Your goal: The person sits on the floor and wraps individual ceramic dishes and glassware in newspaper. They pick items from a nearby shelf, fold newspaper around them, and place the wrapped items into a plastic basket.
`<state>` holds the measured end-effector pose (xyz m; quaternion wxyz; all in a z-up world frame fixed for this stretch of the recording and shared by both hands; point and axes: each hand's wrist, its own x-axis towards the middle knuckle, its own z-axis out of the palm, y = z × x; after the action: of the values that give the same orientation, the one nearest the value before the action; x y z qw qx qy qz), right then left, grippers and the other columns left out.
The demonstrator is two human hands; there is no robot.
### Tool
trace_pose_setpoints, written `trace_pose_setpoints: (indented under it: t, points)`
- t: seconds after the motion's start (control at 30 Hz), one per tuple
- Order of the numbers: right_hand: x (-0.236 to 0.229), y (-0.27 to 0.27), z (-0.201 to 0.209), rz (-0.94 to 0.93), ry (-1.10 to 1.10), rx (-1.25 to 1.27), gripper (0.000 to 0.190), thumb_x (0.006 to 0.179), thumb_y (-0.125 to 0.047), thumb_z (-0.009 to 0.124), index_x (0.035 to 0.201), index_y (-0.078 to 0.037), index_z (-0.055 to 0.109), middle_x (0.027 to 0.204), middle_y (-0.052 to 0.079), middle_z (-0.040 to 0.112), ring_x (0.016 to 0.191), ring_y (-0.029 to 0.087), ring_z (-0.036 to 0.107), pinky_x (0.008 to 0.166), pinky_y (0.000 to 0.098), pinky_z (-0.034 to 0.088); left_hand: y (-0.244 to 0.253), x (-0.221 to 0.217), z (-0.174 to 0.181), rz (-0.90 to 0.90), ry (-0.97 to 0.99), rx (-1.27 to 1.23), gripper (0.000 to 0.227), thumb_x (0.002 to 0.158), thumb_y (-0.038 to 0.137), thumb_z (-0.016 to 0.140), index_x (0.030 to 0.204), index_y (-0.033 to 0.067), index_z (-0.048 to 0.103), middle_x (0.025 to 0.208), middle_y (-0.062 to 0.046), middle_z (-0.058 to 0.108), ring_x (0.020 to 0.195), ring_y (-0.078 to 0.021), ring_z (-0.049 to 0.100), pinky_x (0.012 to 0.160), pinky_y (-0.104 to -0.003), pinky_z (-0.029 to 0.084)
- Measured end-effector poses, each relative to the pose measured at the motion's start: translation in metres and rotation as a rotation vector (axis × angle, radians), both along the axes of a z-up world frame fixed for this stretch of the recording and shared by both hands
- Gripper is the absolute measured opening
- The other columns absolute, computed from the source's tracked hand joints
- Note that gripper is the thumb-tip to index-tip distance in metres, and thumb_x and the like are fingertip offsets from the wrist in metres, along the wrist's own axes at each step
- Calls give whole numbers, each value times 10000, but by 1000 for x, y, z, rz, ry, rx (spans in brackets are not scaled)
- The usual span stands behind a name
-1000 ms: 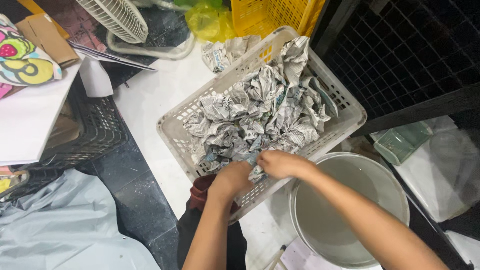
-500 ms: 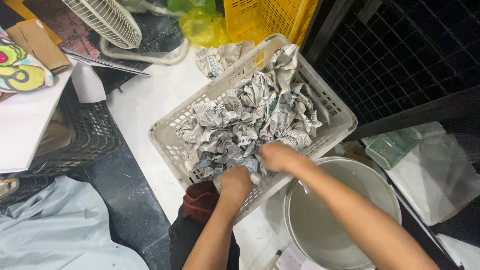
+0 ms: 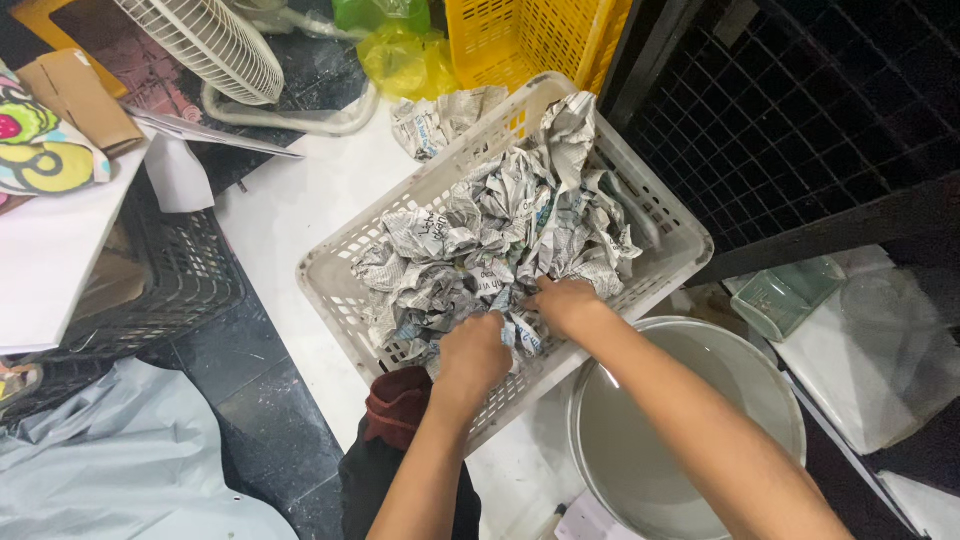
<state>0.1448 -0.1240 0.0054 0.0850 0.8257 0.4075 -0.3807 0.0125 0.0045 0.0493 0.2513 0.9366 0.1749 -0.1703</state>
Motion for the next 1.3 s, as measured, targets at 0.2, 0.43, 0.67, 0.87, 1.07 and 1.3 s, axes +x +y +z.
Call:
trace_pose_setpoints:
  t: [0.2, 0.43, 0.67, 0.87, 1.07, 1.3]
  points:
    - [14, 13, 21, -352, 8, 265, 442, 845, -419, 768, 1207, -175, 693, 1119, 144, 738, 1070, 346, 697, 944, 467, 542, 16, 2, 3, 228, -17, 60, 202, 835, 183, 689, 932, 6, 692, 975, -260, 715, 941, -445, 703, 838, -541, 558]
    - [-6, 45, 29, -457, -43, 362, 416, 843, -443, 760, 1128, -144, 709, 1015, 162, 740, 984, 367, 710, 892, 497, 539, 16, 4, 1, 258, -103, 17, 306, 873, 177, 668, 1102, -23, 629, 1090, -273, 687, 974, -463, 687, 851, -545, 550]
    - [-2, 26, -4, -610, 53, 971, 248, 906, -280, 705, 992, -51, 746, 1065, 170, 709, 1033, 307, 681, 900, 397, 557, 18, 6, 9, 335, -243, -103, 847, 813, 275, 815, 1443, -48, 350, 1321, -322, 566, 1217, -465, 568, 964, -486, 478]
    - [6, -12, 14, -598, 602, 955, 338, 901, -236, 658, 1186, -64, 717, 1203, 118, 723, 1101, 214, 670, 983, 350, 508, 19, 19, 22, 334, -277, -962, 1049, 716, 140, 808, 1587, 48, 230, 1334, -215, 631, 1217, -293, 629, 984, -377, 526]
    - [-16, -37, 56, -278, 217, 663, 510, 773, -195, 784, 1246, -57, 651, 1233, 188, 665, 1159, 360, 624, 992, 433, 481, 17, 23, 39, 461, -181, -1160, 1023, 717, 202, 895, 1560, 70, 331, 1237, -162, 681, 1081, -220, 675, 902, -337, 549]
    - [-20, -52, 70, -436, 298, 1076, 430, 808, -107, 774, 1216, -21, 668, 1286, 180, 635, 1085, 302, 662, 905, 386, 531, 12, 24, 50, 397, -202, -1103, 828, 804, 128, 808, 1543, 69, 440, 1208, -201, 634, 934, -236, 561, 687, -356, 437]
